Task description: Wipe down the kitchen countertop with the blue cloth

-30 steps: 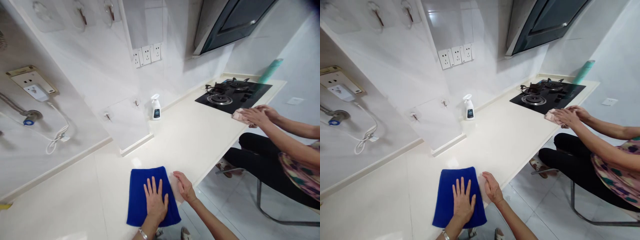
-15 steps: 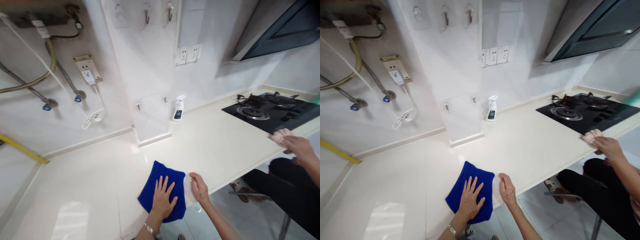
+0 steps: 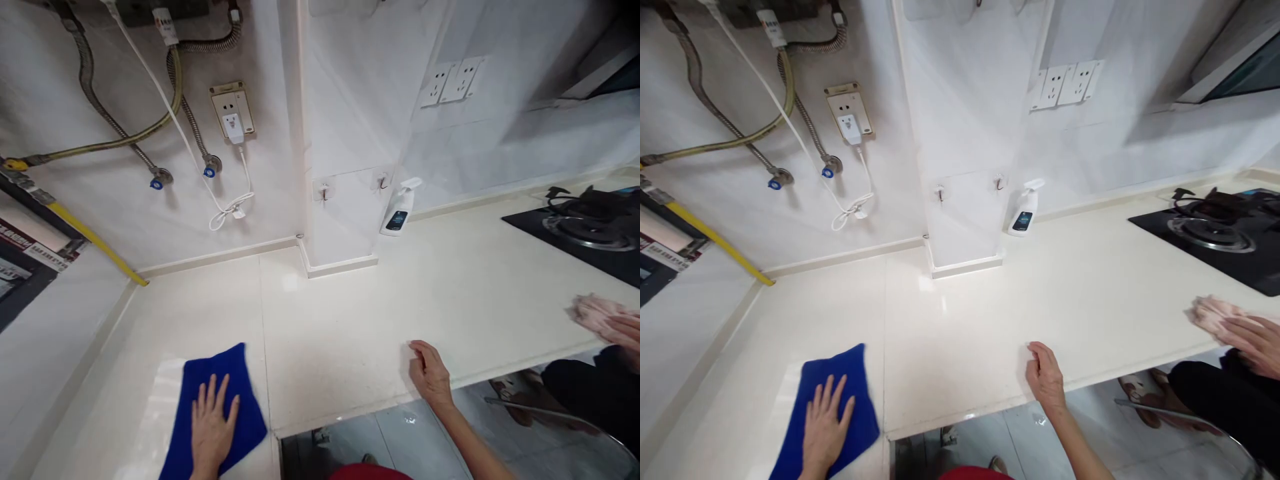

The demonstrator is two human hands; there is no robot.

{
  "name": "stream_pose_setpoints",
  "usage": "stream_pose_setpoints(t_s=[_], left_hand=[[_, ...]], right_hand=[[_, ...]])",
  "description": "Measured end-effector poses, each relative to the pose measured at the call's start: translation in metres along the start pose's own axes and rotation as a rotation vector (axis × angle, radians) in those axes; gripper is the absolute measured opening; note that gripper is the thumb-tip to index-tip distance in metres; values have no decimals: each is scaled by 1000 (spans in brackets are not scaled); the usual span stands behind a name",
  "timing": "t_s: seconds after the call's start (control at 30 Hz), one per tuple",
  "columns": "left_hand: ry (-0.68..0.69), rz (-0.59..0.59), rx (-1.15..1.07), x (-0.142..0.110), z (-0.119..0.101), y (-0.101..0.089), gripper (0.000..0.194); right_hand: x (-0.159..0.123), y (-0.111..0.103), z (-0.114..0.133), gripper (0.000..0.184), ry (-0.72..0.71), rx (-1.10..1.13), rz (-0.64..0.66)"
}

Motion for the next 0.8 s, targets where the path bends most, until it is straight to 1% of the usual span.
stream_pose_setpoints(t_s=[0.1,0.13,0.2,0.27,0.33,0.4,0.47,0.57,0.67,0.73,0.8], left_hand=[[-214,25,-20,4,67,-8,67],[-285,20,-30,6,86,-12,70],[-421,-18,-43,11,117,-21,77],[-545,-64,-53,17,134,-28,81],[-627,-104,-59,23,134,-32,83],[-646,-137,-52,26,118,-31,85],[-600,-149,-25,25,89,-26,84],[-420,-136,28,23,28,-12,75],[-227,-162,76,27,-34,0,70],[-132,-160,100,39,-67,8,66],[-63,-148,113,57,-93,13,64]], right_hand=[[-1,0,3,30,-25,-18,3],[-1,0,4,30,-35,-30,4],[-2,1,7,28,-41,-69,4],[-2,1,10,28,-36,-115,-2],[-1,1,15,26,-31,-154,-10],[1,0,19,25,-27,-185,-8],[3,-1,23,24,-21,-211,0],[5,-3,26,23,-6,-239,12],[5,-2,28,24,-1,-249,28],[5,-2,28,25,1,-253,37],[5,-1,28,26,4,-259,52]])
Point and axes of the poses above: each hand's wrist, its own x-axis towards the middle knuckle, its own y-axis out of the palm, z = x × y, the point moved 5 cm from there along x, towards the middle knuckle, and after that the axes turned 4 degrees about z, right-handed, at the moved point
